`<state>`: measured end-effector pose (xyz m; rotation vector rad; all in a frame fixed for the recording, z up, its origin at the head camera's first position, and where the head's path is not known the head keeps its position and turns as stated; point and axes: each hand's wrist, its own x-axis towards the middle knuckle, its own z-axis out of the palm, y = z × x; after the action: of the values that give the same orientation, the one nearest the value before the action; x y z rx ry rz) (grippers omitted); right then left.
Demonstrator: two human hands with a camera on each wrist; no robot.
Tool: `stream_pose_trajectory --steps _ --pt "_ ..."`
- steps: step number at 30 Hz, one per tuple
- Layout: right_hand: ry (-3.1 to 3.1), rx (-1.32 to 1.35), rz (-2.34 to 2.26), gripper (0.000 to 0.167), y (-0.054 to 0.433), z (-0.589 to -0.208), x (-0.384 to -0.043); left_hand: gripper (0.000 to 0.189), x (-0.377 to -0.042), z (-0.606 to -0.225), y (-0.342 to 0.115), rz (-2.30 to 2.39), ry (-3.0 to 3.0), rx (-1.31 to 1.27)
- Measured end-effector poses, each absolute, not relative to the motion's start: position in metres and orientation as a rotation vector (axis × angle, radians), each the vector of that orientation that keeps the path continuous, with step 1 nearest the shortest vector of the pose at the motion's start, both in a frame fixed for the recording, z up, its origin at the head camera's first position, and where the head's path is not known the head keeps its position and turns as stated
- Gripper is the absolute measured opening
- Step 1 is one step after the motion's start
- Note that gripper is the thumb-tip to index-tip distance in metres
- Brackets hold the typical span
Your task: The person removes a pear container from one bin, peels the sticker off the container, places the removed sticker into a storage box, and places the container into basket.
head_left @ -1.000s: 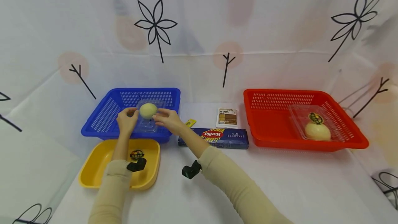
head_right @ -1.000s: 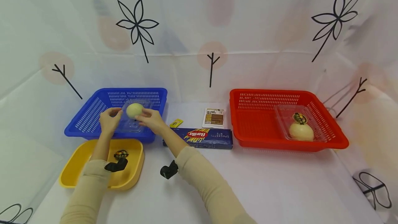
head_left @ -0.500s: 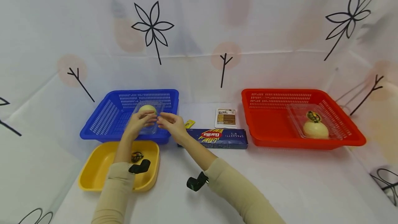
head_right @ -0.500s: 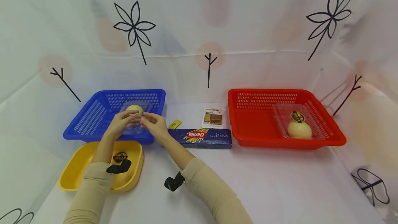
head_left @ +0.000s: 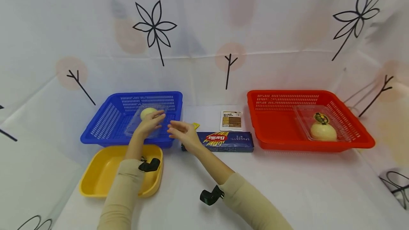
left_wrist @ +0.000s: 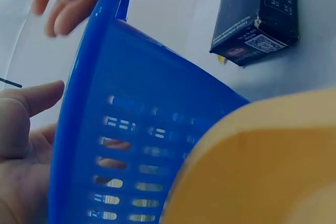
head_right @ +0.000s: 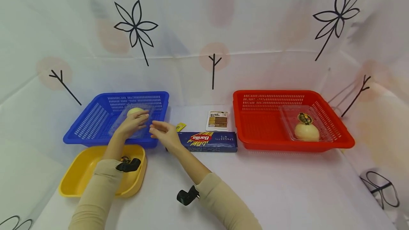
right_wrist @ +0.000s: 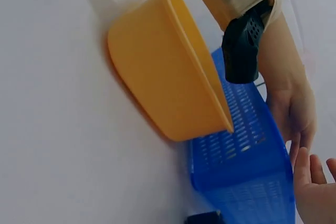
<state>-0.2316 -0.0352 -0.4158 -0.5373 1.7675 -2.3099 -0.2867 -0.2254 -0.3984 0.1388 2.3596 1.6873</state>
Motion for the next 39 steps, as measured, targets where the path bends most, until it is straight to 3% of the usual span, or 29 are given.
stream_pose_trajectory --steps 18,27,39 --pt "2.218 -0.703 -2.047 0.042 0.096 -0.411 -0.199 0.06 -0.284 -0.401 -0.248 1.67 2.504 -0.108" --pt "2.408 -0.591 -2.013 0.044 0.174 -0.396 -0.189 0.066 -0.282 -0.398 -0.248 1.736 2.536 -0.227" --pt "2.68 -0.427 -2.022 0.041 0.261 -0.383 -0.178 0.052 -0.274 -0.388 -0.228 2.128 2.316 -0.056"
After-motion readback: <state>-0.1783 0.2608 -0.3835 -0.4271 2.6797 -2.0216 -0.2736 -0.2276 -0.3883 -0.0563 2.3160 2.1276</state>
